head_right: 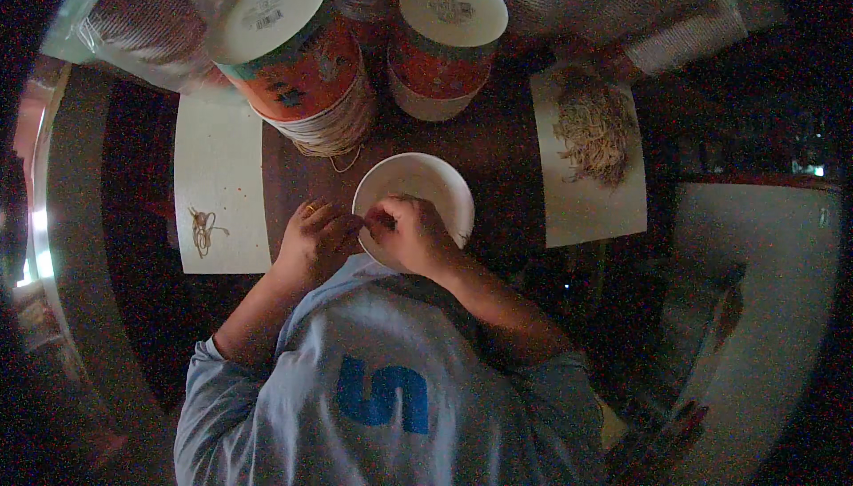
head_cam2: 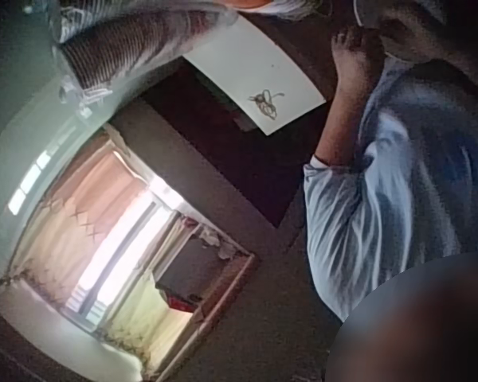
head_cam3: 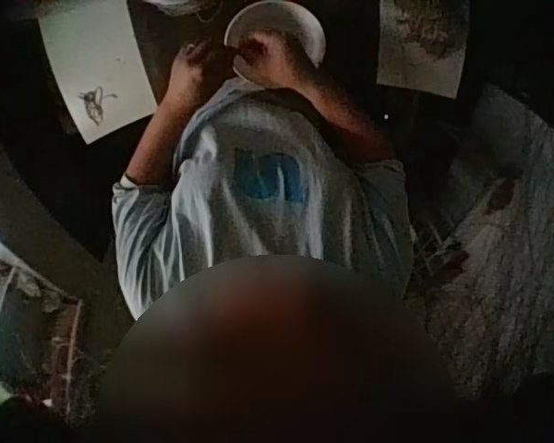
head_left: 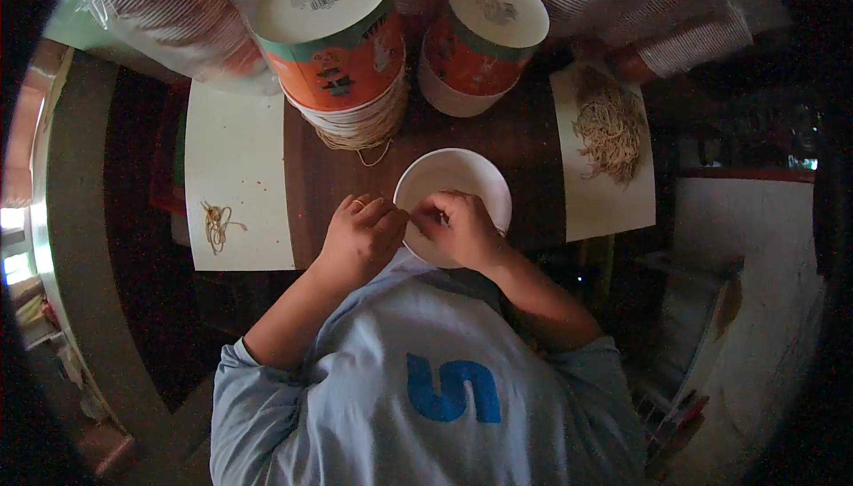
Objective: Tying strings onto small white containers in a packaging or manufacturing setting.
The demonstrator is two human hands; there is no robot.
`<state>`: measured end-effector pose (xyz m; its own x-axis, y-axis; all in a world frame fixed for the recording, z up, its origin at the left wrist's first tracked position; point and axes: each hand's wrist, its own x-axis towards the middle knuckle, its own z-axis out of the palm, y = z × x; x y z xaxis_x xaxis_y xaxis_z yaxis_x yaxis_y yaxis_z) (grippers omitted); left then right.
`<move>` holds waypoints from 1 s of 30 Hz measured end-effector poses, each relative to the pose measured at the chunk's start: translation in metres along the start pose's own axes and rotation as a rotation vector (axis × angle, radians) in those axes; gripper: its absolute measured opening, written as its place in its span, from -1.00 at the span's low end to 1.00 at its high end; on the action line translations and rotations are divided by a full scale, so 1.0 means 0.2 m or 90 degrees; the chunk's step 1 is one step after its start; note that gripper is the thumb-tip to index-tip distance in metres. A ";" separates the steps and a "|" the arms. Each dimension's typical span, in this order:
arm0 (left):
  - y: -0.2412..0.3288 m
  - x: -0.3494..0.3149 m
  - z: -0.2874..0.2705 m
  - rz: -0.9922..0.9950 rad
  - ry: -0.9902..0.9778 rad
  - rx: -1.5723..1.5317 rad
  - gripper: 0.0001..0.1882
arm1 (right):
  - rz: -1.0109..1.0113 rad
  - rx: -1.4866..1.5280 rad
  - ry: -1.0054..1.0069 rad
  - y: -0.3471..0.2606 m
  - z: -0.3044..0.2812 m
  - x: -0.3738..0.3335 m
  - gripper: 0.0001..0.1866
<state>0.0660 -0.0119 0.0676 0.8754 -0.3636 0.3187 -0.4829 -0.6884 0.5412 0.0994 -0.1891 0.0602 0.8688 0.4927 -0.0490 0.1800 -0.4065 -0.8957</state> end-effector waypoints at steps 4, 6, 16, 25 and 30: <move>-0.08 -0.02 0.06 0.014 -0.007 0.019 -0.84 | 0.093 0.036 -0.030 0.03 0.01 0.05 -0.89; -0.12 -0.02 0.08 -0.043 0.061 -0.061 -0.83 | 0.095 0.044 0.010 0.06 0.03 0.07 -0.89; -0.18 0.04 0.06 -0.284 -0.024 -0.205 -0.84 | 0.073 -0.011 0.073 0.20 0.09 0.13 -0.90; -0.19 0.06 0.08 -0.296 -0.021 -0.251 -0.79 | 0.083 -0.012 0.077 0.19 0.09 0.14 -0.88; -0.20 0.06 0.09 -0.273 -0.036 -0.252 -0.79 | 0.089 0.006 0.077 0.19 0.10 0.15 -0.87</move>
<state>0.0960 -0.0004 0.0362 0.9890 -0.1448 -0.0301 -0.0466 -0.4984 0.8657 0.1228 -0.1749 0.0167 0.9346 0.3348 -0.1204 0.0496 -0.4576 -0.8878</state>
